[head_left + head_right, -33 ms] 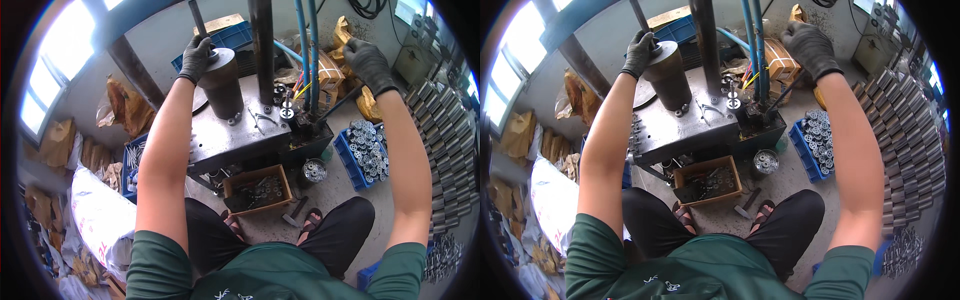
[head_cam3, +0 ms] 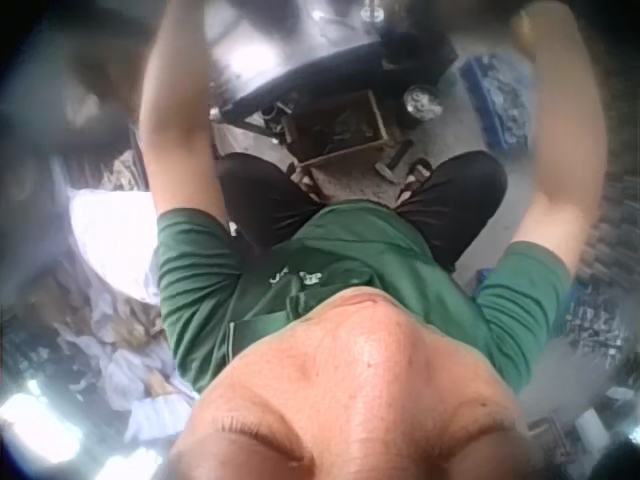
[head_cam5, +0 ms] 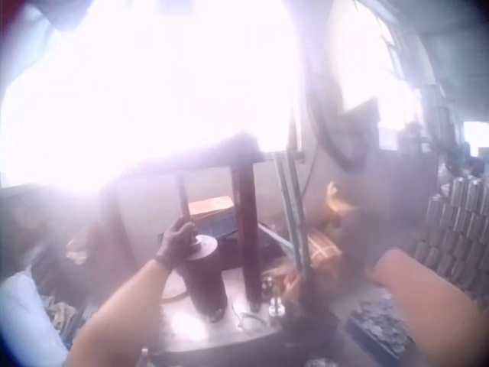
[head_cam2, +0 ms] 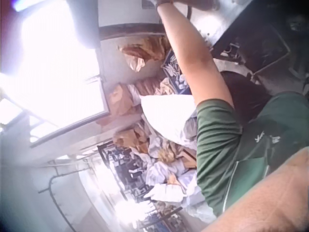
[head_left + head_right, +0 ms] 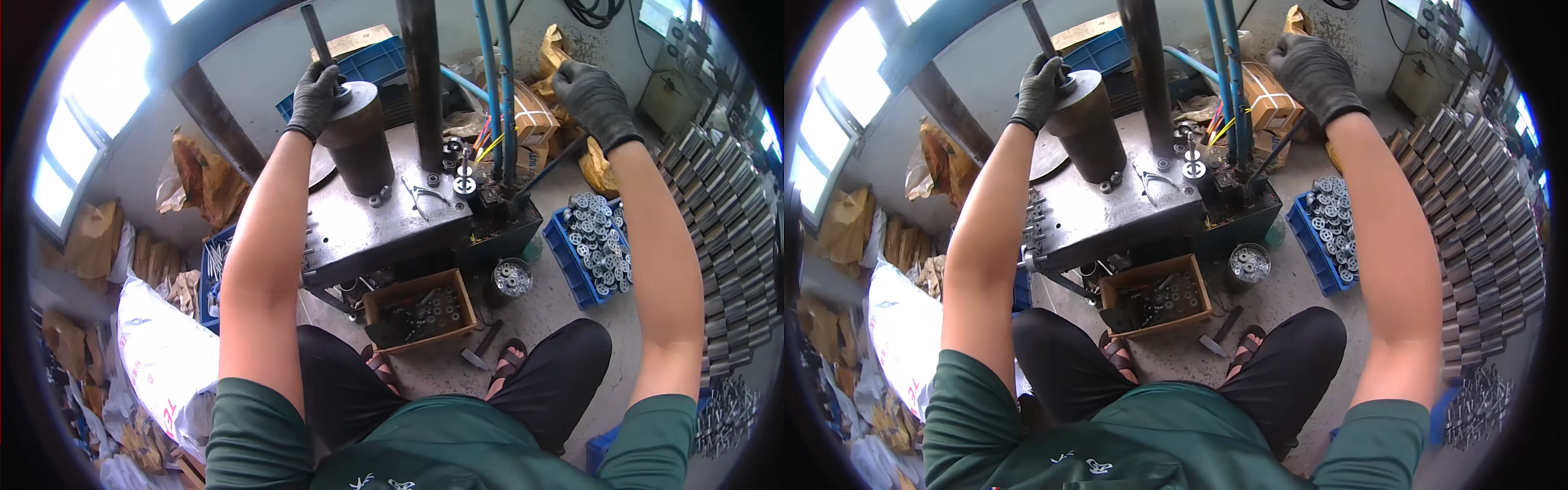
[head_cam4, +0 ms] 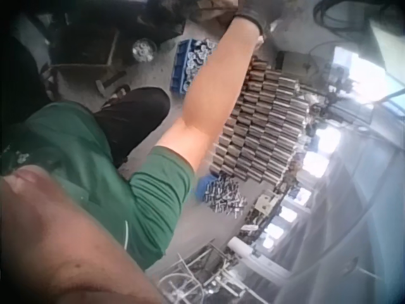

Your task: Manually assembling and inspecting small metal components using an industrial press machine.

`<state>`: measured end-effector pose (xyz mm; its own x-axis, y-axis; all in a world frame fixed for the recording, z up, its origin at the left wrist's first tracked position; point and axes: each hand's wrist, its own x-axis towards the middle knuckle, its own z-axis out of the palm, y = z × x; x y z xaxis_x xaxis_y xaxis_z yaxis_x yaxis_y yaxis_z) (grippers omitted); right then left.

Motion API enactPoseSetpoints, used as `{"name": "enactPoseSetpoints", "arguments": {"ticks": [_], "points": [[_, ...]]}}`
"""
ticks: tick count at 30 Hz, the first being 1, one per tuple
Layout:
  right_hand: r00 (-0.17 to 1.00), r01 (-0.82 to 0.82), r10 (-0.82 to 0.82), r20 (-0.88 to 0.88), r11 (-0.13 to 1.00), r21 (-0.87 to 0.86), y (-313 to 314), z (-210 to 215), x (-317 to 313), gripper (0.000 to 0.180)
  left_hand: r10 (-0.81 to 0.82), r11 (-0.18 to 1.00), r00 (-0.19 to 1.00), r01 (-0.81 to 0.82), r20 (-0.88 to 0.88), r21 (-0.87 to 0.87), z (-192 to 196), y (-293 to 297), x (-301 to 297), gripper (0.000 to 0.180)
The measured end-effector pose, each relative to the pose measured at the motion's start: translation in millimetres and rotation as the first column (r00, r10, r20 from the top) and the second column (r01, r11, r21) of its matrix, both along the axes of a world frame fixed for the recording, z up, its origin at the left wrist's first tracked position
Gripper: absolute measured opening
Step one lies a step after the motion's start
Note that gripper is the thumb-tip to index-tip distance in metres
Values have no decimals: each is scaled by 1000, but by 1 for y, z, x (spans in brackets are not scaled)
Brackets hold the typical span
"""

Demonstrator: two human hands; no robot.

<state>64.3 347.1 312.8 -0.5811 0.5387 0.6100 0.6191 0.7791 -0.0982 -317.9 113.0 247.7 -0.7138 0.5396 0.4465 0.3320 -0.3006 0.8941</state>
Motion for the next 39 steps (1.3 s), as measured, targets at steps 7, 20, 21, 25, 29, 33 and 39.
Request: {"name": "enactPoseSetpoints", "arguments": {"ticks": [7,20,21,25,29,33,39], "points": [[999,22,-21,27,999,-27,1,-6,-1,36,33,999,993,-33,-110,2,0,-16,23,25],[989,-123,113,-91,987,-108,-53,-20,56,26,-150,986,729,160,668,47,-140,-79,256,56],[990,-119,111,-83,988,-101,-61,-26,67,26,-159,983,607,167,779,71,-168,-75,250,59],[919,-369,355,-174,927,-59,-101,-55,109,14,-143,966,299,248,943,67,-190,-77,252,39],[876,-476,476,-70,879,15,-152,-72,122,14,-105,962,193,267,975,51,-203,-70,238,20],[686,-715,679,-262,696,-69,-198,-98,114,22,-89,966,145,255,986,49,-212,-61,235,19],[623,-774,-25,-782,132,-620,-212,-229,69,25,-82,971,196,236,977,34,-247,-61,237,30]]}}
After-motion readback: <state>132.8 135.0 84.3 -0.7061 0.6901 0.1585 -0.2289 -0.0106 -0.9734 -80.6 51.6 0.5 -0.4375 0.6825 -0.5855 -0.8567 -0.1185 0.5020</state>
